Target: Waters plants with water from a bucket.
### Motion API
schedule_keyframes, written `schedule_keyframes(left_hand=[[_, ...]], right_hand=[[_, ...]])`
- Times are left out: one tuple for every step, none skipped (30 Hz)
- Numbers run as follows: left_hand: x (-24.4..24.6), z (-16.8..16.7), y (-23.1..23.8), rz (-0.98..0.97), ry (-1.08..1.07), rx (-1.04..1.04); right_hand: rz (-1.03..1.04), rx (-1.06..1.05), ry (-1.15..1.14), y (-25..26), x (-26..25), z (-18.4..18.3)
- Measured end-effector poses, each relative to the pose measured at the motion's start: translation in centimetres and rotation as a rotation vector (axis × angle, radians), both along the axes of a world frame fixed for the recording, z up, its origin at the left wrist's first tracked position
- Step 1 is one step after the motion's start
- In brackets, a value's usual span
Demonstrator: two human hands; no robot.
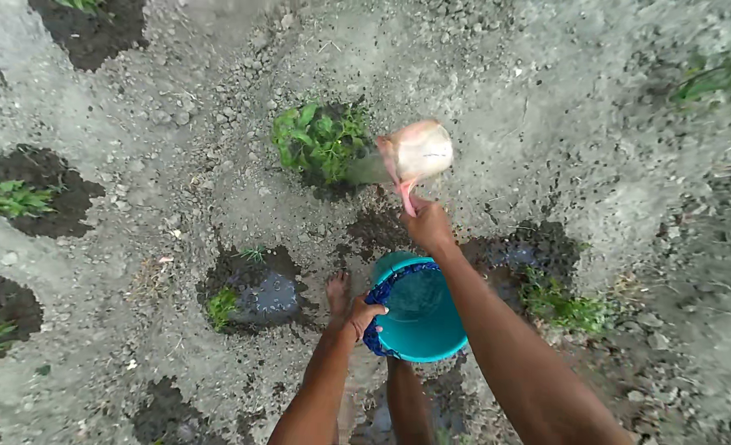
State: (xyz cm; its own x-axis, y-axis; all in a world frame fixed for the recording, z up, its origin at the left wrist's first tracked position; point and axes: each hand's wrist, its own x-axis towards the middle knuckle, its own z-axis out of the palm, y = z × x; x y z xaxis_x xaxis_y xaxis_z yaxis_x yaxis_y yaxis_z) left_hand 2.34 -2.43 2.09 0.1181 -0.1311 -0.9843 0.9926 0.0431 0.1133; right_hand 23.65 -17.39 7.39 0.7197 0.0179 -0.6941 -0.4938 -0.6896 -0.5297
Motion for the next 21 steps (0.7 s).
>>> schedule_keyframes(left_hand=[[0.0, 0.3, -0.4, 0.004, -0.001, 0.004], [0.0, 0.5, -0.8, 0.013, -0.009, 0.004], [0.0, 0.8, -1.3, 0.024, -0.023, -0.004], [0.1, 1.2, -1.8, 0.031, -0.038, -0.013], [0.2, 1.6, -2.5, 0.035, -0.049, -0.019], [0.4, 2.2, -3.4, 0.026, -0.058, -0.021], [0.7, 2.9, -4.4, 0.01, -0.067, -0.02], [1.0, 3.9, -5.6, -0.007, -0.076, -0.021], [1.2, 5.0, -6.8, -0.022, -0.09, -0.022], [1.3, 6.1, -8.1, -0.036, -0.116, -0.015], [1.3, 7.2, -9.2, -0.043, -0.151, -0.002], [1.4, 8.3, -10.1, -0.043, -0.189, 0.012], [1.5, 9.4, -10.8, -0.04, -0.22, 0.035], [1.7, 10.9, -11.4, -0.032, -0.238, 0.056], [2.0, 12.7, -12.1, -0.024, -0.25, 0.086], [2.4, 14.8, -12.8, -0.015, -0.261, 0.113], [2.8, 16.9, -13.5, -0.006, -0.281, 0.138], [3.2, 19.0, -14.1, 0.002, -0.305, 0.147], [3.7, 21.0, -14.8, 0.011, -0.331, 0.161], [4.4, 22.9, -15.3, 0.005, -0.351, 0.167], [5.3, 24.6, -15.6, -0.005, -0.372, 0.163]], right_hand=[[0.005, 0.001, -0.014, -0.9, -0.5, 0.3], [-0.014, 0.026, -0.035, -2.1, -1.3, 0.4], [-0.064, 0.088, -0.053, -3.8, -2.5, 0.4], [-0.168, 0.2, -0.062, -5.8, -4.4, 0.3], [-0.338, 0.374, -0.052, -7.9, -6.9, 0.4], [-0.546, 0.581, -0.018, -10.1, -9.9, 0.9], [-0.713, 0.745, 0.028, -12.4, -13.2, 1.5], [-0.824, 0.84, 0.069, -14.8, -16.8, 2.2], [-0.888, 0.864, 0.095, -17.2, -20.5, 2.8], [-0.916, 0.836, 0.109, -19.5, -24.3, 3.4], [-0.907, 0.772, 0.119, -21.6, -27.8, 3.8], [-0.871, 0.692, 0.126, -23.3, -30.9, 4.1], [-0.788, 0.598, 0.135, -24.7, -33.4, 4.3], [-0.646, 0.487, 0.146, -25.8, -35.0, 4.7], [-0.473, 0.39, 0.171, -26.4, -35.6, 5.3], [-0.294, 0.31, 0.198, -26.7, -35.0, 5.9], [-0.12, 0.233, 0.201, -26.6, -33.7, 6.3], [0.046, 0.155, 0.19, -26.4, -31.8, 6.7], [0.175, 0.087, 0.154, -26.1, -29.5, 7.0], [0.264, 0.045, 0.107, -25.8, -27.0, 7.0], [0.324, 0.025, 0.057, -25.6, -24.3, 6.9]])
